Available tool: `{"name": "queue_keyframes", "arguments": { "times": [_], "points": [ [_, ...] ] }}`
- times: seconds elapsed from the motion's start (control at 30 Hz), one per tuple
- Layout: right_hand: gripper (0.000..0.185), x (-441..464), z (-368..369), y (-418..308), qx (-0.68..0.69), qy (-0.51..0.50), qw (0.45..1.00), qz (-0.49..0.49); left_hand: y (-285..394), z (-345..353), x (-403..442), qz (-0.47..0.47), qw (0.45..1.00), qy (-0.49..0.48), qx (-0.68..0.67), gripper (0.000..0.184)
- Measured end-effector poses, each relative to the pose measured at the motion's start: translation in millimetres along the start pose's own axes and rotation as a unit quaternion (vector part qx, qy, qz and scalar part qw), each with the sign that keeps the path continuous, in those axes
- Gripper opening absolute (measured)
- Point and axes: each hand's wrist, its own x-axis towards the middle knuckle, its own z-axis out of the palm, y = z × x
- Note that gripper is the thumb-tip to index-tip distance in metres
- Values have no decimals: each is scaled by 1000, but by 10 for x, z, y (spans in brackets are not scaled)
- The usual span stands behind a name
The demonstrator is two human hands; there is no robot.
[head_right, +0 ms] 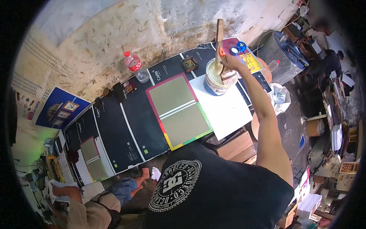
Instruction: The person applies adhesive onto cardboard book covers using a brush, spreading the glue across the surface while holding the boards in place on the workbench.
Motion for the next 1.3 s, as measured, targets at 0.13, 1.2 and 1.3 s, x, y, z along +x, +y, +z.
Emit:
{"name": "queue_keyframes", "arguments": {
  "times": [0.13,1.2,1.3],
  "points": [
    [41,136,-158,-72,-36,-29,999,-10,134,106,-28,42,999,13,6,35],
    [31,-1882,846,-1248,496,236,833,61,2503,1844,-1049,565,593,-216,532,118],
    [24,-1996,1142,-1600,397,242,885,29,2442,1902,-987,576,593,-231,514,116]
  ]
}}
